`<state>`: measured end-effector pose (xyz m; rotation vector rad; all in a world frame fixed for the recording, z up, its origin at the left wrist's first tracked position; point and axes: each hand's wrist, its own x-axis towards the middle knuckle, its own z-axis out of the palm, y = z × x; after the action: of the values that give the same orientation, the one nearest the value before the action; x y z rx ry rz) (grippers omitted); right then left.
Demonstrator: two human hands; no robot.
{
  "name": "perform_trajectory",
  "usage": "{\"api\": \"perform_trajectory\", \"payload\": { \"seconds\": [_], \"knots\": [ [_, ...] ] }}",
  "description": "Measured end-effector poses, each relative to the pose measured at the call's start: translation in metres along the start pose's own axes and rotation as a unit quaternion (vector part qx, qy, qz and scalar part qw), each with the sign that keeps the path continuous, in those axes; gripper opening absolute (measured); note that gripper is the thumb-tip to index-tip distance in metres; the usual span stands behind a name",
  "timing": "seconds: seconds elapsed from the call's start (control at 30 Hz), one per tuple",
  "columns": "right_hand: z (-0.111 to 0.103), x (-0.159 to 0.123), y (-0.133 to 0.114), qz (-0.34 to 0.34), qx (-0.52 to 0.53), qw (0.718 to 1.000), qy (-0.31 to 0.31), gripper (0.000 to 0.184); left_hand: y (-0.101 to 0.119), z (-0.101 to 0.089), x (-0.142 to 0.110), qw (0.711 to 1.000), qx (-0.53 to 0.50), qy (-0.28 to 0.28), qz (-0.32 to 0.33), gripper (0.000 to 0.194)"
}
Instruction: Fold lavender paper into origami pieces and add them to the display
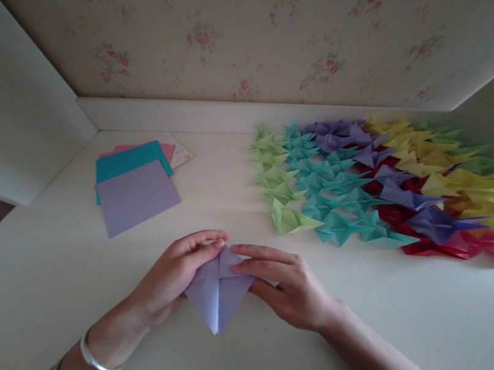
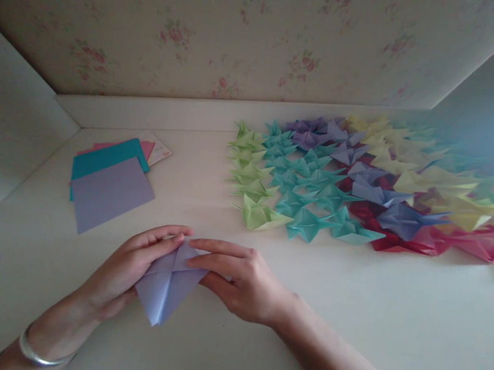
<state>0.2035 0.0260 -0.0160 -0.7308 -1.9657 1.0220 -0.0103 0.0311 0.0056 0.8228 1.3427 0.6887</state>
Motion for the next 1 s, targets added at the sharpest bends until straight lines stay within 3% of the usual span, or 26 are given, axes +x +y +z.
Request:
{"api": "perform_trajectory", "payload": {
  "seconds": [0.07, 0.17, 0.23, 0.3, 0.4, 0.53, 0.73, 0.9, 1.0],
  "knots": [
    [0.000, 0.000, 0.000, -0.002, -0.028, 0.999, 0.023, 0.024, 0.000, 0.000, -0.001, 0.999, 0.045, 0.006, 0.020, 0.040],
    [0.000, 0.001, -0.001, 0.054, -0.057, 0.994, 0.080, 0.019, 0.002, 0.002, -0.003, 0.991, 0.080, 0.021, 0.103, 0.043],
    [-0.001, 0.002, -0.002, 0.120, -0.041, 0.987, 0.097, 0.018, 0.005, 0.001, -0.006, 0.988, 0.057, -0.031, 0.137, 0.050],
    [-0.002, 0.004, -0.003, 0.190, 0.024, 0.977, 0.090, 0.024, 0.007, -0.002, -0.008, 0.982, 0.046, -0.117, 0.138, 0.054],
    [-0.005, 0.008, -0.006, 0.253, 0.146, 0.953, 0.073, 0.030, 0.009, -0.005, -0.008, 0.975, 0.083, -0.178, 0.108, 0.038],
    [-0.008, 0.009, -0.008, 0.291, 0.261, 0.919, 0.056, 0.028, 0.009, -0.005, -0.008, 0.976, 0.089, -0.169, 0.102, 0.024],
    [-0.007, 0.005, -0.003, 0.328, 0.401, 0.851, 0.083, 0.022, 0.007, -0.006, -0.010, 0.976, 0.063, -0.178, 0.107, 0.020],
    [-0.005, 0.004, -0.004, 0.346, 0.490, 0.796, 0.084, 0.015, -0.001, -0.007, -0.011, 0.983, -0.067, -0.156, 0.076, 0.024],
    [-0.005, 0.004, -0.004, 0.356, 0.503, 0.784, 0.077, 0.019, 0.001, -0.005, -0.011, 0.983, -0.053, -0.144, 0.097, 0.024]
  ]
}}
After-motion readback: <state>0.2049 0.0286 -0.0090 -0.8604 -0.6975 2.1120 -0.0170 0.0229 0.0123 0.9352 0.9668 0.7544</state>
